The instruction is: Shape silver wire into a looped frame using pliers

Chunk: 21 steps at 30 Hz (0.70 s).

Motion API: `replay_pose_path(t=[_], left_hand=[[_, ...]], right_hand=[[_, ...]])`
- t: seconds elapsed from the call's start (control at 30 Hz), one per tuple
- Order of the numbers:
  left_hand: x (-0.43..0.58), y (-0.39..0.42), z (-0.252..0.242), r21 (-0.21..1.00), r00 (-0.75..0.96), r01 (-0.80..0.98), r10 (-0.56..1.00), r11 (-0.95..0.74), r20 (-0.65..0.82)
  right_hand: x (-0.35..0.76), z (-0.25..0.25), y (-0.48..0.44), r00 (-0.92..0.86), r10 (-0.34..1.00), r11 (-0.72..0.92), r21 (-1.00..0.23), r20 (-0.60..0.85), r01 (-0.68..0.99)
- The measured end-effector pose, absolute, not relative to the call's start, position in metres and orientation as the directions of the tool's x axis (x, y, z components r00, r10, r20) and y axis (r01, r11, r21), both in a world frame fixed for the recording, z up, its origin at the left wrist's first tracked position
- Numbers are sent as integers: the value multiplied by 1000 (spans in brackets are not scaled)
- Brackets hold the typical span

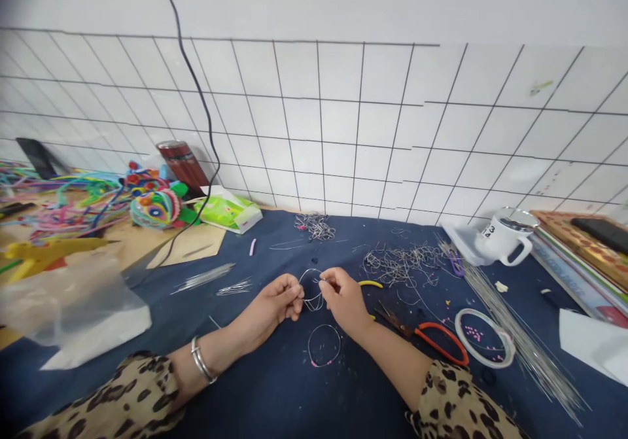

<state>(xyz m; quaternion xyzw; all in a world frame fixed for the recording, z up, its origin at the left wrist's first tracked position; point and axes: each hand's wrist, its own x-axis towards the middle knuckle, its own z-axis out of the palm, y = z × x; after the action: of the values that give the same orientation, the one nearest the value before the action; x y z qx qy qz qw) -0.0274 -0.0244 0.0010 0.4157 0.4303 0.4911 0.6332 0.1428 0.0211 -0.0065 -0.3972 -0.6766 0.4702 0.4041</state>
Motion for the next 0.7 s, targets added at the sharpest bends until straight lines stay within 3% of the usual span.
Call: replay_pose_path(t=[0.27, 0.53, 0.7], left_hand=[[-37, -25, 7, 964, 196, -205, 973, 166, -126], [-48, -18, 4, 997, 102, 63, 993, 45, -51], [-46, -21, 12, 993, 240, -24, 965, 114, -105]], right_hand=[[143, 3, 20, -369, 914, 276, -927, 170, 254], [141, 14, 15, -433, 886, 337, -873, 168, 352], [138, 12, 12, -459, 845, 467, -796, 273, 386]])
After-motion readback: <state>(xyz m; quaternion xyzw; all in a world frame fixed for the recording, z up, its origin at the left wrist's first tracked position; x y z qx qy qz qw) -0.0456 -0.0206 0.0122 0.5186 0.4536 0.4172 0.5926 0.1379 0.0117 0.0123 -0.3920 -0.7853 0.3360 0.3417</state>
